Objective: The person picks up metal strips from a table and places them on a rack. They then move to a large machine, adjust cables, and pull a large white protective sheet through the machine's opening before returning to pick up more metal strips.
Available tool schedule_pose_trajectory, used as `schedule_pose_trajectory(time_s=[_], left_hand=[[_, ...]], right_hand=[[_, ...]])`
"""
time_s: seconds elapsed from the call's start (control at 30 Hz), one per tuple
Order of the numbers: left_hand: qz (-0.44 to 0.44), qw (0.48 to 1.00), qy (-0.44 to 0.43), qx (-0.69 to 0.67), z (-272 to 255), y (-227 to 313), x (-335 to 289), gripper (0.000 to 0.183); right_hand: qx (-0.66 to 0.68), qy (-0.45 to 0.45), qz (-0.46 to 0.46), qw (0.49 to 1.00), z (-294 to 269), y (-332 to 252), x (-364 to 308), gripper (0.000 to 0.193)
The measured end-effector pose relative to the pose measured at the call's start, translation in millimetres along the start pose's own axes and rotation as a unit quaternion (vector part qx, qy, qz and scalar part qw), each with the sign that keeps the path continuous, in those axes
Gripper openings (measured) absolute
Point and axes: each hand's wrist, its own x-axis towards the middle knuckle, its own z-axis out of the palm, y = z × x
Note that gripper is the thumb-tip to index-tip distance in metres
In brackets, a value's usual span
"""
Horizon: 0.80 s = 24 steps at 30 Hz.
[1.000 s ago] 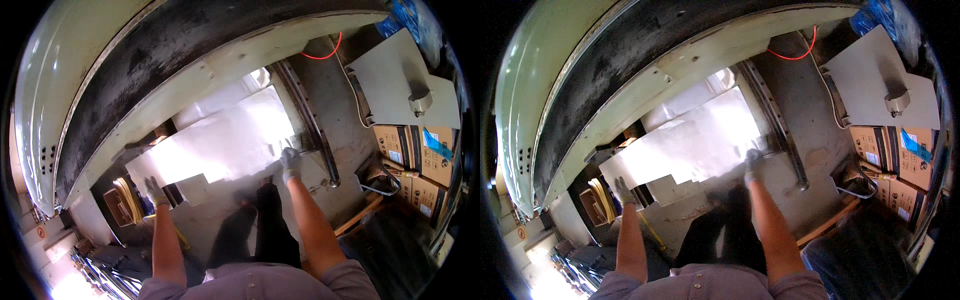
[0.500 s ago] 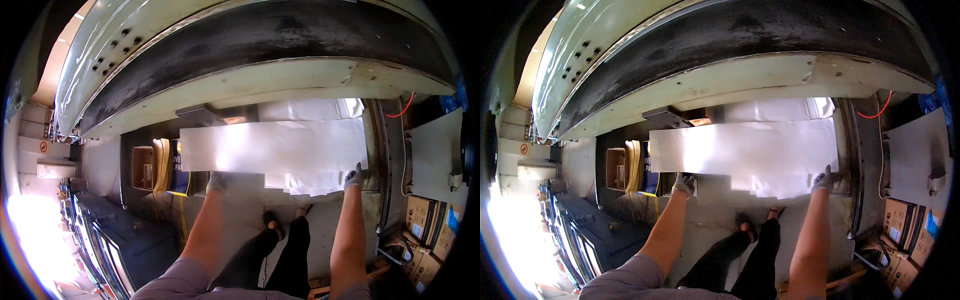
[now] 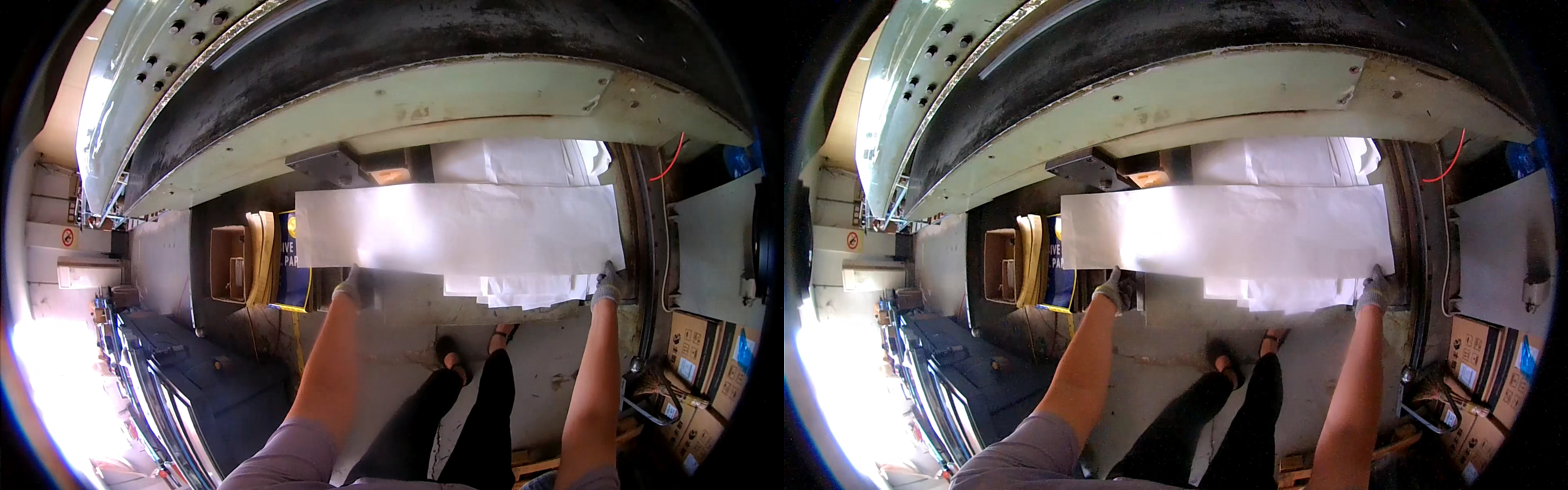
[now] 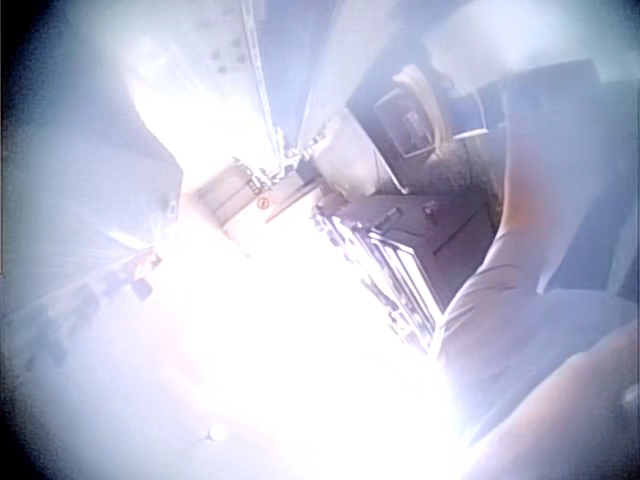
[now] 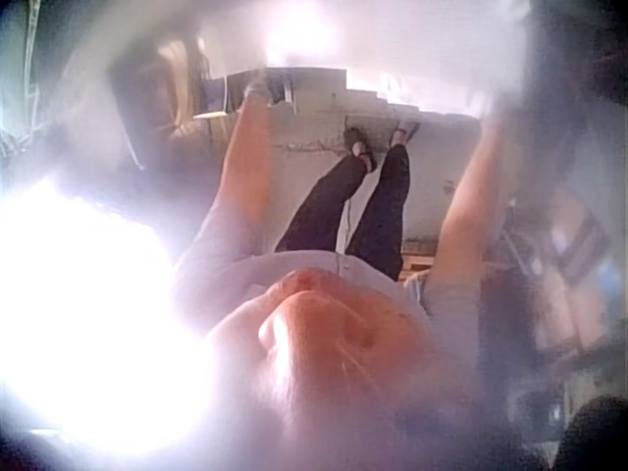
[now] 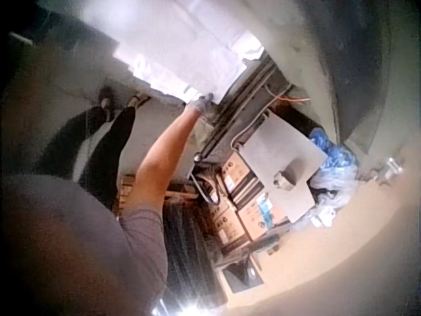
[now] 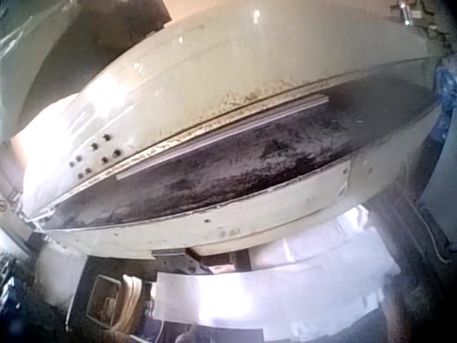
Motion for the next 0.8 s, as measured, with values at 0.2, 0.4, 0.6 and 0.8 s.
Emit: schedule_pose_trajectory(time_s=[0.2,0.4,0.6,0.8], left_hand=[[0.008,0.996,0.023,-0.089,17.1,-15.1,-14.0,0.033],[0.123,0.99,0.064,0.015,-47.7,25.5,-9.1,0.022],[0.288,0.953,0.079,0.059,-35.7,36.9,-133.5,0.018],[0.298,0.946,-0.128,-0.014,-44.8,108.6,-232.9,0.023]], right_hand=[[0.057,-0.026,-0.055,0.997,-36.3,-49.5,-42.8,0.016],[0.087,-0.177,-0.019,0.98,-81.4,-72.8,-38.7,0.01],[0.118,-0.16,-0.055,0.979,-136.3,-127.7,-76.6,0.009],[0.177,-0.177,-0.095,0.964,-78.3,-254.7,-165.9,0.009]])
